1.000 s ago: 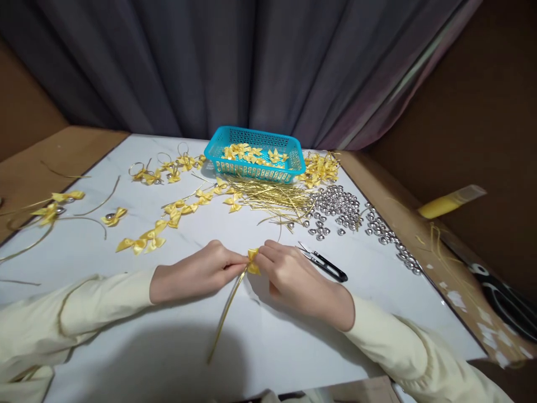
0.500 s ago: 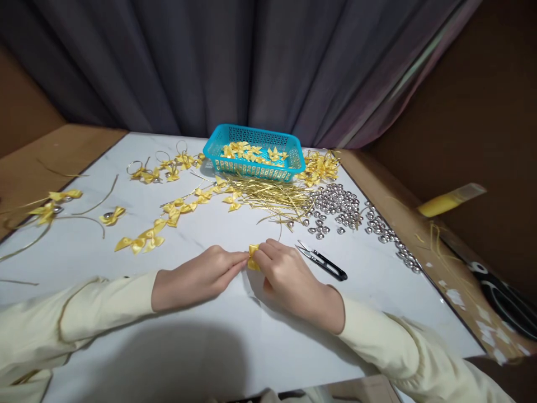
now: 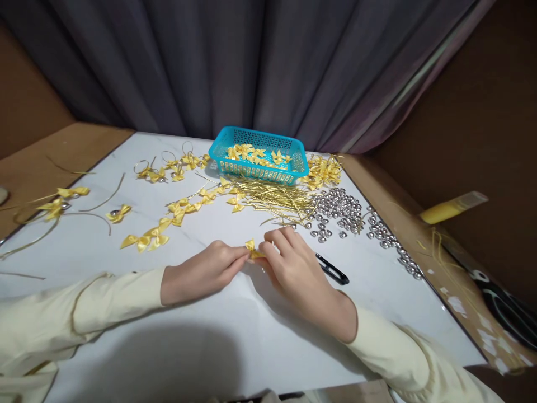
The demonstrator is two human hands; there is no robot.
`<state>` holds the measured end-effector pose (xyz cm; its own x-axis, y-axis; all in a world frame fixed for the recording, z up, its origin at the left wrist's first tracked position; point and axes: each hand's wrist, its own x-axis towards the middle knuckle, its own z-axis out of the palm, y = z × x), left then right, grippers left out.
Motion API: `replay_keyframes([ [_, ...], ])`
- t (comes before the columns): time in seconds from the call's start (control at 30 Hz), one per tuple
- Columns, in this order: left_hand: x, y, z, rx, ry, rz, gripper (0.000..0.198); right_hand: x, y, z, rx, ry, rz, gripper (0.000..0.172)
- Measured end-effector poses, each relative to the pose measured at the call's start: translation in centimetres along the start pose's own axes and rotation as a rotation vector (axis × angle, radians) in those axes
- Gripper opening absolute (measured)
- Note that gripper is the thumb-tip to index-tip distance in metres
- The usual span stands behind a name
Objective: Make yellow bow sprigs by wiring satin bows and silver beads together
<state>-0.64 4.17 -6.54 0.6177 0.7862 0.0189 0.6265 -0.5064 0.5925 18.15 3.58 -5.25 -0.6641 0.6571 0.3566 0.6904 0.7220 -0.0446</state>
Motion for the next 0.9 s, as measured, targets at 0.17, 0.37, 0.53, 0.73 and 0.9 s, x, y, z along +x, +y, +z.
replay_keyframes([
  [0.17, -0.1, 0.2, -0.1, -0.034, 0.0, 0.028, 0.029, -0.1, 0.3, 1.0, 0.112, -0.08, 0.002, 0.018],
  [0.37, -0.1, 0.2, -0.2, -0.074, -0.016, 0.017, 0.029, 0.1, 0.7, 1.4, 0.248, -0.054, 0.056, 0.02],
  [0.53, 0.0, 0.2, -0.2, -0.082, 0.006, 0.026, 0.029, 0.0, 0.6, 1.4, 0.242, -0.035, 0.027, 0.024],
  [0.73, 0.0, 0.3, 0.0, -0.048, 0.033, 0.042, 0.031, -0.2, 0.6, 1.5, 0.238, -0.053, 0.008, 0.027],
  [0.9, -0.2, 0.1, 0.2, 0.003, 0.044, 0.068, 0.029, 0.0, 0.7, 1.4, 0.376, -0.038, 0.066, 0.028],
])
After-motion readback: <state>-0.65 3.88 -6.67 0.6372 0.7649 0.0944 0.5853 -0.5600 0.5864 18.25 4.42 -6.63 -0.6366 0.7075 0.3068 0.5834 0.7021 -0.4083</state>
